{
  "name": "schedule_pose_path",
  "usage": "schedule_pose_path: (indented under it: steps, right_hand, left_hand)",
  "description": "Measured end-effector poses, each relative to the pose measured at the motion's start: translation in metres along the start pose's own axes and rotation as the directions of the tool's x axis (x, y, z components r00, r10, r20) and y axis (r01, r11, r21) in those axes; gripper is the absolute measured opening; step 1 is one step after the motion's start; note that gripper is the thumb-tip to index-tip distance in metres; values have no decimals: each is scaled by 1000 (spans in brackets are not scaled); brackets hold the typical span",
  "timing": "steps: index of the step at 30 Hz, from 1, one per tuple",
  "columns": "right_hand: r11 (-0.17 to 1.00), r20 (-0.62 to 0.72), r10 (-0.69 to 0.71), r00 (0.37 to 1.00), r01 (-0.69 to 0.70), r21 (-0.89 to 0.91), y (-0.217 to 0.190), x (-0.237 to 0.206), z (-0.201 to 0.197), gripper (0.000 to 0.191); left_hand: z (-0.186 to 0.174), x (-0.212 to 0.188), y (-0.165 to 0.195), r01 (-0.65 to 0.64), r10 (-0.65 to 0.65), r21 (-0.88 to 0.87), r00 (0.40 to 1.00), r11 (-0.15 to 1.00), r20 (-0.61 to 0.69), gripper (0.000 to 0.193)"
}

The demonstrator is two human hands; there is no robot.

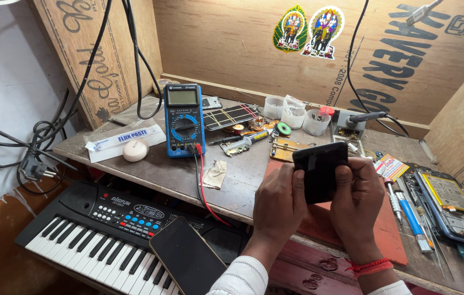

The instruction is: The person works at a repair bench on a disassembled smartphone, prying at its internal components with a screwdriver and repositioning the phone body. They then handle the phone frame, press it together, and continue working on the exposed circuit board with the screwdriver.

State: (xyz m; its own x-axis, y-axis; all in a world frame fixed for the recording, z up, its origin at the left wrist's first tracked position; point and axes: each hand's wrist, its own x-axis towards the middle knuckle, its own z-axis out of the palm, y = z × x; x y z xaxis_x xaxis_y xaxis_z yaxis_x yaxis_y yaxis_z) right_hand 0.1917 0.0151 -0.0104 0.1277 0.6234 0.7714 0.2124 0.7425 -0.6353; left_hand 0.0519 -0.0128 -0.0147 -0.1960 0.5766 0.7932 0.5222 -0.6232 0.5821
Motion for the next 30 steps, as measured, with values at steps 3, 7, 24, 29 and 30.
schedule_pose_path:
  steps: [3, 7, 24, 29, 30]
  right_hand:
    - [1000, 10, 22, 1000, -22, 15, -2, 1, 1, 16]
    - [998, 6, -38, 999, 39, -50, -7, 2, 1, 22]
    - [999, 19, -1, 1000, 1, -46, -4, 2, 2, 25]
    - [996, 125, 88, 988, -84, -35, -7, 4, 7, 28]
    - [993, 153, 116, 981, -112, -36, -7, 5, 9, 32]
  left_hand:
    - [1, 0, -1, 25, -26, 29, 1000, 999, 16, 26]
    - [3, 0, -3, 12, -11, 45, 1000, 999, -16, 25]
    - [2, 1, -2, 17, -16, 13, 997, 1000, -75, 23]
    - [1, 4, -5, 157, -156, -8, 975, 988, -160, 24]
    - [2, 5, -5, 184, -183, -6, 969, 983, -166, 24]
